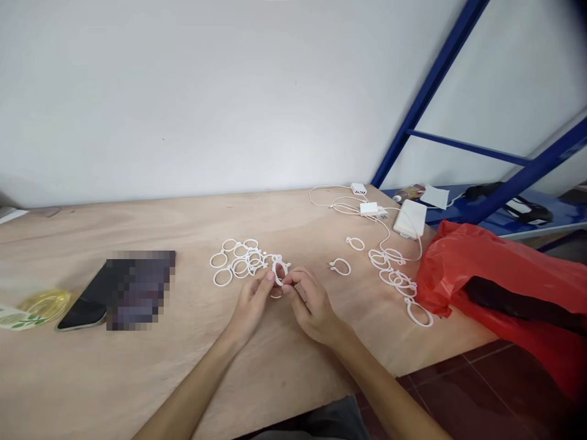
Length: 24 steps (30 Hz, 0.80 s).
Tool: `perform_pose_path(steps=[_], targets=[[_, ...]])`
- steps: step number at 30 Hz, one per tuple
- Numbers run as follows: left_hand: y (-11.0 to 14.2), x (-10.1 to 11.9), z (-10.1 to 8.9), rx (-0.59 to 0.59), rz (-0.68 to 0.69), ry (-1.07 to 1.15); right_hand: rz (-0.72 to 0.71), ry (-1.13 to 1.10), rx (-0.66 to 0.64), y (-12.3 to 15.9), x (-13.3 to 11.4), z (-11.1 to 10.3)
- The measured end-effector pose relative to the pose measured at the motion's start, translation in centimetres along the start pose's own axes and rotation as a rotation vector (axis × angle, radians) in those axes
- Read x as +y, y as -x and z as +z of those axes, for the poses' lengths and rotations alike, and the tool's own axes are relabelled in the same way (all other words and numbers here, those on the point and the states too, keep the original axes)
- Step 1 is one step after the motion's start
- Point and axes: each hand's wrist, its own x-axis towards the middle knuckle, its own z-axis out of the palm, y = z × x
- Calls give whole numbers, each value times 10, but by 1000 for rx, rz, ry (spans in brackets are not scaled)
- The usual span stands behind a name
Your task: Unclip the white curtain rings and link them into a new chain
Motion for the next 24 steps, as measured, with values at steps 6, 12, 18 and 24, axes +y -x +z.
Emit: perform_pose_path(steps=[6,12,18,24], targets=[[-2,11,0,8,-69,211,5,-43,-32,1,6,3],[-1,13,2,101,-44,32,165,-111,58,2,1,5],[3,7,4,-42,0,-44,367,-308,172,0,3,8],[7,5,6,-92,56,-267,410,-385,156,-6,-1,1]])
